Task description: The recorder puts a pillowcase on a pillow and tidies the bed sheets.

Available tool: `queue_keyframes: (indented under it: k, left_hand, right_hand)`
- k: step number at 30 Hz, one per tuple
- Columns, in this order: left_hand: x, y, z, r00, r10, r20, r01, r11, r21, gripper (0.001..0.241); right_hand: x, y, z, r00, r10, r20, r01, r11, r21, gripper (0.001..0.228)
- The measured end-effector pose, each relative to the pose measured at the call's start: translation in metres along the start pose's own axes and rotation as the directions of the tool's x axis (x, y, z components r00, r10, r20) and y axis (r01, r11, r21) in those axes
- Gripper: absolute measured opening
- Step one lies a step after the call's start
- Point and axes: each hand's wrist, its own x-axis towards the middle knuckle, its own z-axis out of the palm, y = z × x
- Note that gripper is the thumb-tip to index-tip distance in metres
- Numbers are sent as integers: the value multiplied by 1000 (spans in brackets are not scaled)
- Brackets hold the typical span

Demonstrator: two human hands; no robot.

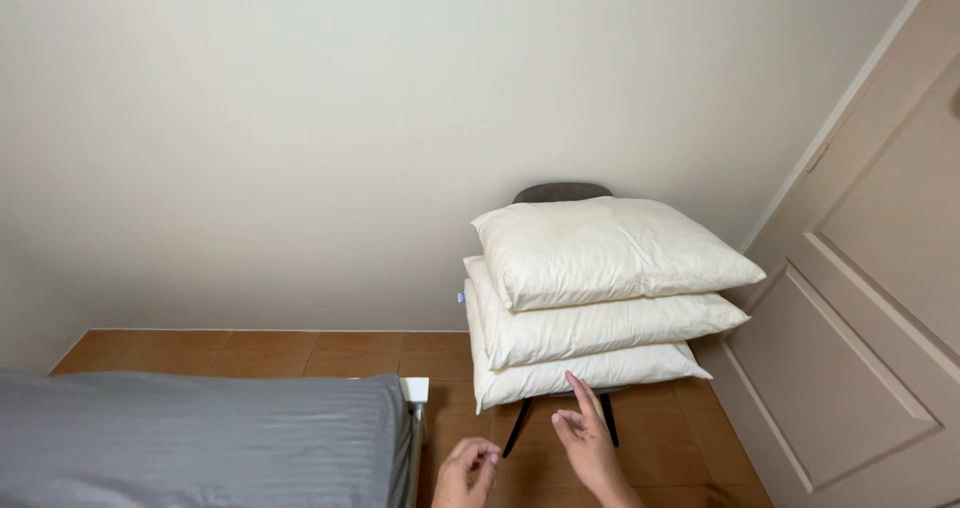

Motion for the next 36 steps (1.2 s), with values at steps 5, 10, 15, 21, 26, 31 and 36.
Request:
queue_keyframes:
  k: [5,10,15,21,26,31,36]
  left_hand:
    - [89,50,44,997,-72,-28,72,997,1,11]
    - [155,96,105,997,7,-81,-7,1000,3,12]
    - [211,101,154,998,67,-14,-67,998,-6,13]
    - [307,113,194,998,55,25,-55,998,16,16]
    - [406,116,224,998,33,60,-33,999,7,21]
    - [508,80,268,996,39,80,-48,992,113,30]
    - [578,84,296,984,-60,165,-14,909,416,69]
  right_hand:
    - [98,15,-52,999,-41,32,38,997,72,73]
    - [175,25,-113,998,47,35,-50,996,76,75]
    - [245,41,-151,975,220,40,-222,921,321,77]
    - [327,41,-169,968,242,64,-249,911,330,76]
    - [408,59,-187,956,284,76,-292,895,338,76]
    - [496,74,-204,924,367,105,-380,856,351,75]
    - [547,101,-206,861,496,112,-501,789,355,78]
